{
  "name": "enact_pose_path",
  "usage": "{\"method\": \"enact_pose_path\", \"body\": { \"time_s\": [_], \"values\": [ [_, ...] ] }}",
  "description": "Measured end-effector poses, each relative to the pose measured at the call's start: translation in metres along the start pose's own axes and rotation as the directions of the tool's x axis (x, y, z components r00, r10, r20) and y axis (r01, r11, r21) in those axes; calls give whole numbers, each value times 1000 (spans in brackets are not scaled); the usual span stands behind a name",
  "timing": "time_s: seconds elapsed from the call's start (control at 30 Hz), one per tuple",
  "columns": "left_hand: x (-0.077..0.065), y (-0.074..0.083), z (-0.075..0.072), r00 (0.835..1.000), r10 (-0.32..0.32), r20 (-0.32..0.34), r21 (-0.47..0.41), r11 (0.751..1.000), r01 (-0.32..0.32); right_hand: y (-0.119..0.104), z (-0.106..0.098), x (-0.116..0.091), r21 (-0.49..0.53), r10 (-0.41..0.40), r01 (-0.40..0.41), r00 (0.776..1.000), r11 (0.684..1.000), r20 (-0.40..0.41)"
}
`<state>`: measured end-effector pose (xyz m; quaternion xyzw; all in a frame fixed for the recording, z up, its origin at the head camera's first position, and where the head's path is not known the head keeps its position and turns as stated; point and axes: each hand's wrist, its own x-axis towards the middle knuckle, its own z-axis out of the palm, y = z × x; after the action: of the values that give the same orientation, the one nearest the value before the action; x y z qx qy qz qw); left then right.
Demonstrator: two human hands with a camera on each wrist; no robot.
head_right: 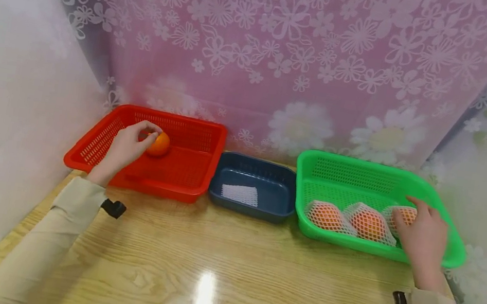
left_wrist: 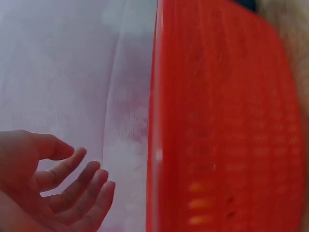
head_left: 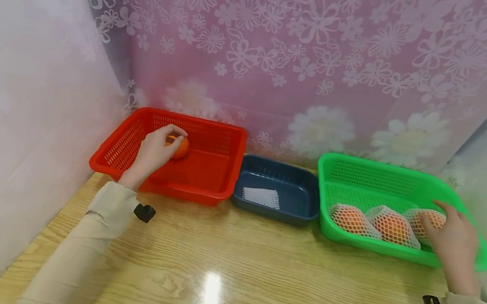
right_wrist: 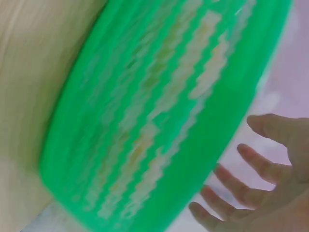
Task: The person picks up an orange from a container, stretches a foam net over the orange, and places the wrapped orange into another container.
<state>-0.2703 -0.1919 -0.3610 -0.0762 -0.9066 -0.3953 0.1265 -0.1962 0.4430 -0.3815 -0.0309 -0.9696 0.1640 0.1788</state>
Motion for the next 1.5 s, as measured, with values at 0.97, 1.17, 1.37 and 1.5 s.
{"method": "enact_pose_path", "body": {
  "time_s": [0.97, 1.17, 1.37, 1.5],
  "values": [
    [102, -18, -12, 889, -154, 430, 527, 843, -109, -199, 75, -74, 291, -405, 450, 892, 845, -203],
    [107, -24, -6, 841, -217, 495, 513, 854, -81, -215, 84, -86, 338, -399, 423, 906, 841, -140],
    [113, -41, 8, 793, -313, 523, 523, 853, -8, -224, 90, -91, 364, -401, 413, 909, 835, -112],
    [116, -51, 15, 793, -332, 511, 545, 838, 0, -227, 93, -93, 377, -403, 405, 911, 833, -88]
  ]
}}
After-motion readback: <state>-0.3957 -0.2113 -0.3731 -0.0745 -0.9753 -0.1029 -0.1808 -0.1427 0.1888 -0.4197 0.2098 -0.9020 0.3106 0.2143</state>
